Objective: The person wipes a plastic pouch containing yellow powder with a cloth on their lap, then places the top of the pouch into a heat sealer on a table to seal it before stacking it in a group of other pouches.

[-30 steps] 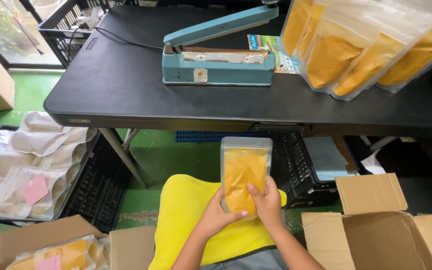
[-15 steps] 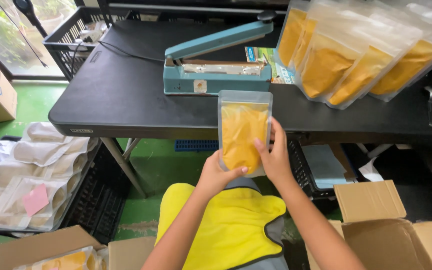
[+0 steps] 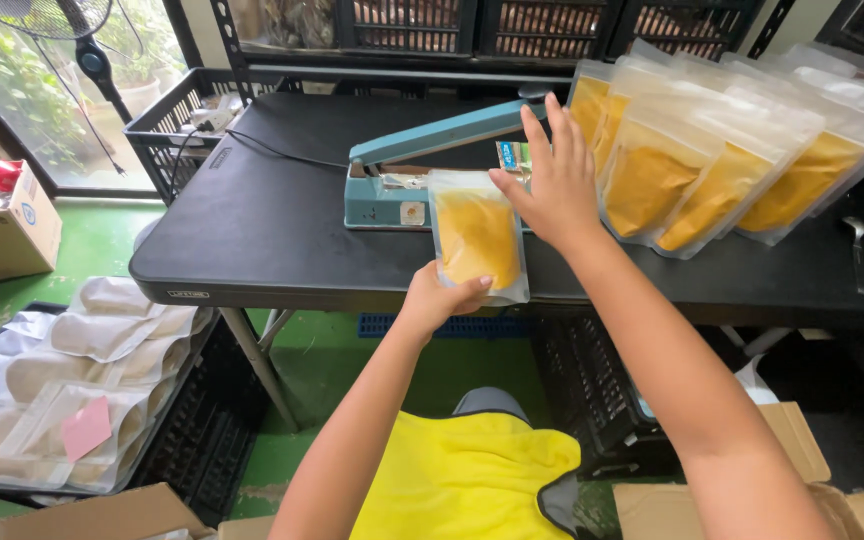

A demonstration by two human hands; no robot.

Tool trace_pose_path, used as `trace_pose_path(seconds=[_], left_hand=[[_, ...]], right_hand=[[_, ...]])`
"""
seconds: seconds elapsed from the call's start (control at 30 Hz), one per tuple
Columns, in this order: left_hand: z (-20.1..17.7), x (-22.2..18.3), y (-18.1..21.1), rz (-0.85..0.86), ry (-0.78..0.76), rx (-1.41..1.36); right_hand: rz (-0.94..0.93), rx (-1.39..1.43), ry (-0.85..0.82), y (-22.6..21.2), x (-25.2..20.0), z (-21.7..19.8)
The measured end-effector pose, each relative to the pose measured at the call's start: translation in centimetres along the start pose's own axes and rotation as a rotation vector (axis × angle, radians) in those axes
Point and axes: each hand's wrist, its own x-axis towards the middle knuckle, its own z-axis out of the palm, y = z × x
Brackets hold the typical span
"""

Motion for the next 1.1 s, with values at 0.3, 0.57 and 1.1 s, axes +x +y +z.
trace_pose_path(seconds=[0.3, 0.57, 1.1], left_hand=[[-1.1, 1.9, 1.3, -0.010, 0.020, -0.014], [-2.1, 1.4, 2.8, -0.012, 0.031, -0.044], [-2.7, 1.5, 1.8, -0.023, 0.022, -0.064]], right_hand=[[-0.204, -0.351, -0.209, 6.9, 5.3, 5.6], [-0.114, -0.143, -0.171, 6.8, 6.3, 5.6], [0.096, -0.269, -0.379, 7.7, 1.6, 7.1]])
